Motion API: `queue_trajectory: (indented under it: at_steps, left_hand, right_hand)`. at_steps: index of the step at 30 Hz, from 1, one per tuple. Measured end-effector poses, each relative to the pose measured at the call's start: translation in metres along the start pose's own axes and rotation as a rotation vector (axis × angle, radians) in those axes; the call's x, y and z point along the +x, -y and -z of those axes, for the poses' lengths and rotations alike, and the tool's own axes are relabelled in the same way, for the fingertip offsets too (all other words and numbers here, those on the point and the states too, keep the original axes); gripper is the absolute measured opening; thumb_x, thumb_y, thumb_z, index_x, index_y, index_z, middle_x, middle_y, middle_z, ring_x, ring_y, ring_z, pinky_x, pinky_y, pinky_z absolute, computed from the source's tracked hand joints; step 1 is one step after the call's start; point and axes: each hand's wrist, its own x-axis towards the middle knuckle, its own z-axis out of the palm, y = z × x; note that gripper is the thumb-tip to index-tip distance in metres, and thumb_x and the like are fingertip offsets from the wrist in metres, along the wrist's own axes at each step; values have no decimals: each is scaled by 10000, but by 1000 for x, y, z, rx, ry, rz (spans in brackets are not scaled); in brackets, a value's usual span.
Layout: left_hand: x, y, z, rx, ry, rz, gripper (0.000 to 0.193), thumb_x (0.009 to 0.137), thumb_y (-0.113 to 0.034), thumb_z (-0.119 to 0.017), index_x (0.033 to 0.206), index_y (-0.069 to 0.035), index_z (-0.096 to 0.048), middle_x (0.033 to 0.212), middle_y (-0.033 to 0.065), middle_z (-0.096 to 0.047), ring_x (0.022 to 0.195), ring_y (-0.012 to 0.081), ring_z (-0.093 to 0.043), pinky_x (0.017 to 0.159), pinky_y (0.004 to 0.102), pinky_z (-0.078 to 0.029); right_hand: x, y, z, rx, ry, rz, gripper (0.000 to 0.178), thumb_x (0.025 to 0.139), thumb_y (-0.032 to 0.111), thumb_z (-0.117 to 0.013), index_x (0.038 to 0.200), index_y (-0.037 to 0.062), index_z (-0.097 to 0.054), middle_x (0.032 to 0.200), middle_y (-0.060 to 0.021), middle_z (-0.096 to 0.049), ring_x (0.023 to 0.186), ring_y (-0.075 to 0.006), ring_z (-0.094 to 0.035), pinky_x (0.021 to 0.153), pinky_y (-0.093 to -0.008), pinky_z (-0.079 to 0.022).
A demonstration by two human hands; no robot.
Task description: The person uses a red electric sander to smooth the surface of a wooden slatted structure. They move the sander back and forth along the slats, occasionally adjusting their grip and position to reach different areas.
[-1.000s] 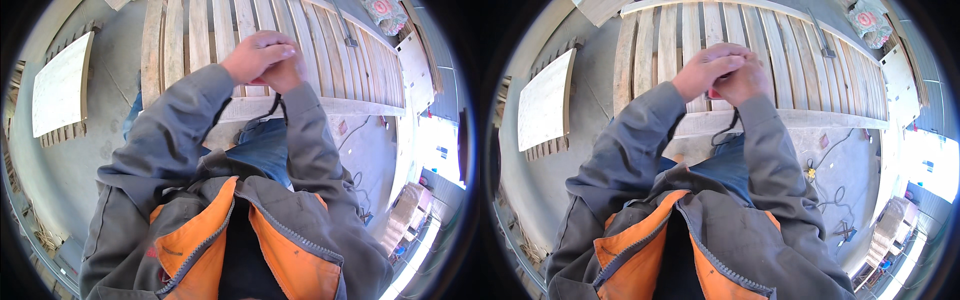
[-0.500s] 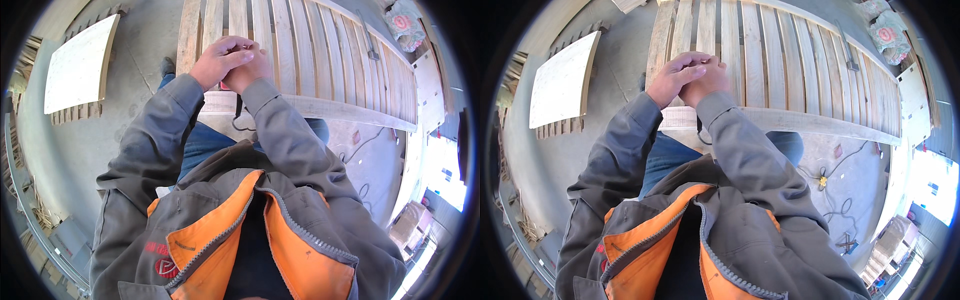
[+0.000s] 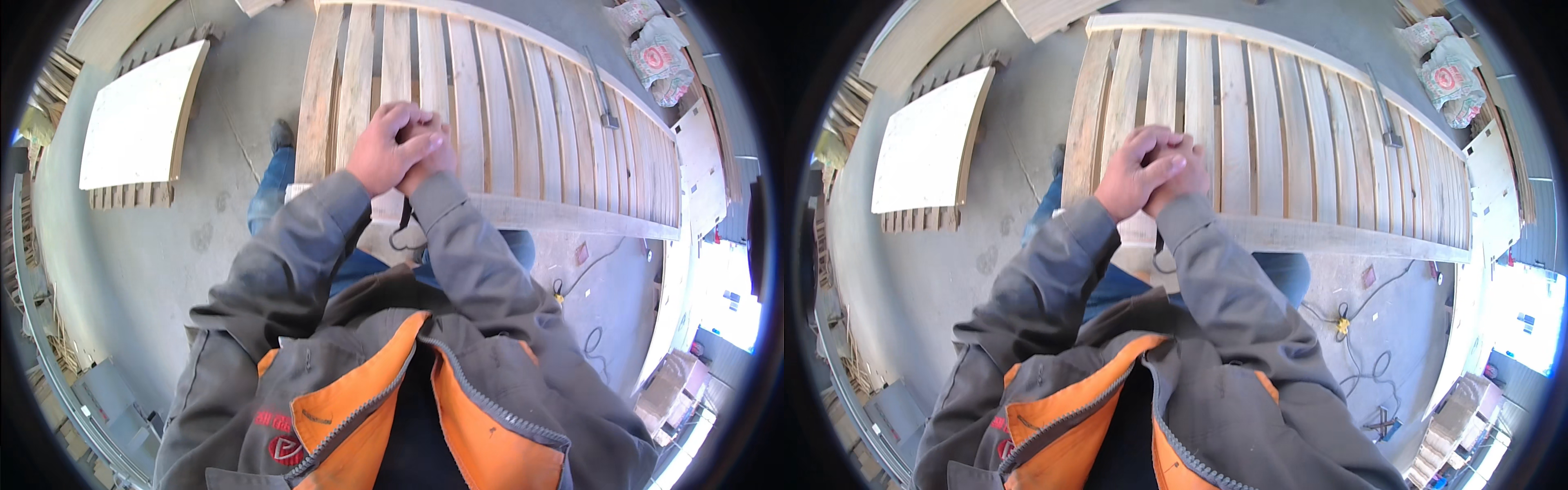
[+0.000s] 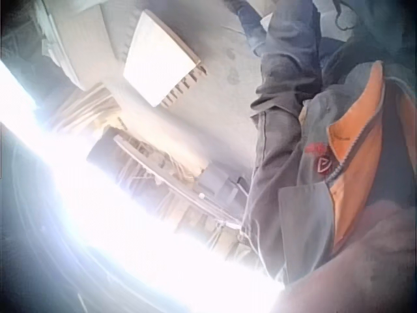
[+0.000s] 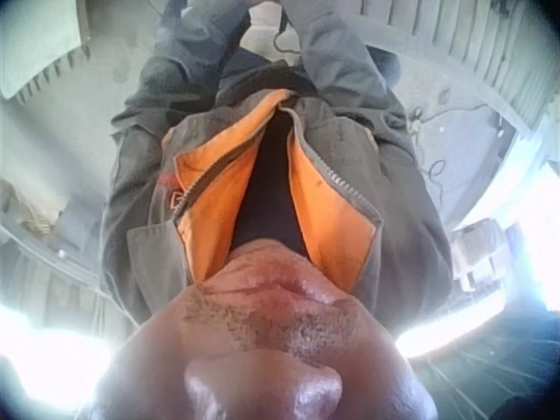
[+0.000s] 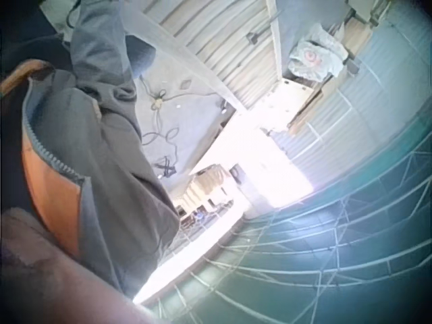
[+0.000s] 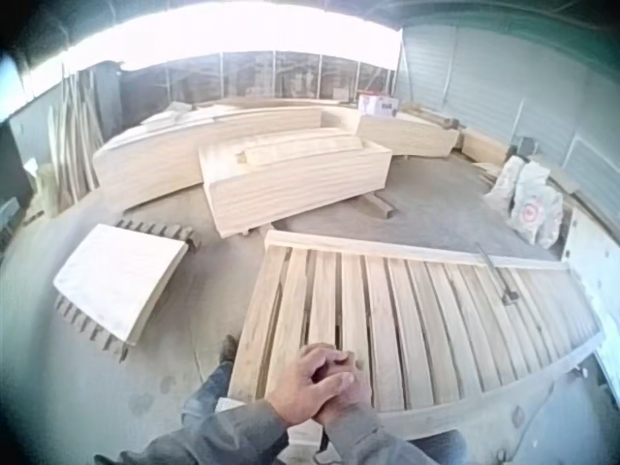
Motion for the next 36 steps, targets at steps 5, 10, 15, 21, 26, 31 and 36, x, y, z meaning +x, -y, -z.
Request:
queue_trajectory:
  at_steps: [5, 10, 15, 21, 26, 31, 36]
  left_hand:
    - [3, -2, 7, -75, -5, 46, 406, 899, -299, -811, 1210, -58, -713, 1348, 162, -609, 1287, 327, -587, 1119, 440, -491]
    - [17, 7, 18, -92, -20, 52, 376, 896, -257, -793, 1206, -59, -712, 1309, 150, -622, 1267, 311, -584, 1115, 441, -487]
    - [39, 16, 20, -117, -33, 33, 340, 905, -232, -787, 1191, -58, -724, 1259, 148, -641, 1206, 303, -615, 1075, 428, -509]
    - [69, 31, 30, -136, -68, 23, 338, 903, -249, -791, 1174, -54, -740, 1211, 151, -661, 1137, 287, -651, 1025, 408, -533]
    - [101, 41, 33, -186, -80, 70, 375, 895, -299, -801, 1168, -46, -765, 1172, 155, -677, 1081, 285, -679, 980, 402, -553]
    - [135, 45, 36, -164, -64, 63, 383, 946, -278, -784, 1234, -26, -755, 1110, 99, -738, 1041, 183, -685, 943, 341, -558]
    - [166, 59, 44, -194, -83, 98, 408, 946, -306, -784, 1237, -23, -757, 1141, 105, -763, 1059, 181, -692, 946, 338, -559]
  right_hand:
    - [8, 5, 7, -107, 61, 140, 345, 923, 313, -714, 1231, 158, -699, 1270, -67, -664, 1199, -299, -572, 1017, -420, -484]
    - [28, 8, -11, 22, 101, 43, 348, 897, 299, -738, 1219, 170, -702, 1262, -45, -672, 1196, -301, -566, 1027, -441, -469]
    - [48, 5, -11, 39, 54, 31, 329, 871, 295, -757, 1169, 159, -725, 1230, -30, -696, 1199, -291, -563, 1025, -419, -464]
    - [85, 14, 11, -191, 249, 137, 438, 917, 283, -750, 1332, 161, -676, 1399, -123, -573, 1278, -320, -554, 1058, -394, -554]
    - [110, 11, 9, -116, 160, -15, 691, 749, 355, -930, 1372, 224, -662, 1427, -103, -552, 1298, -303, -549, 1071, -373, -577]
    - [150, -6, -7, -251, 122, 25, 609, 855, 410, -804, 1418, 237, -648, 1443, -79, -606, 1323, -309, -581, 1081, -403, -567]
    - [188, -8, -10, -224, 100, 48, 577, 897, 404, -769, 1434, 225, -654, 1468, -88, -608, 1340, -299, -590, 1089, -403, -561]
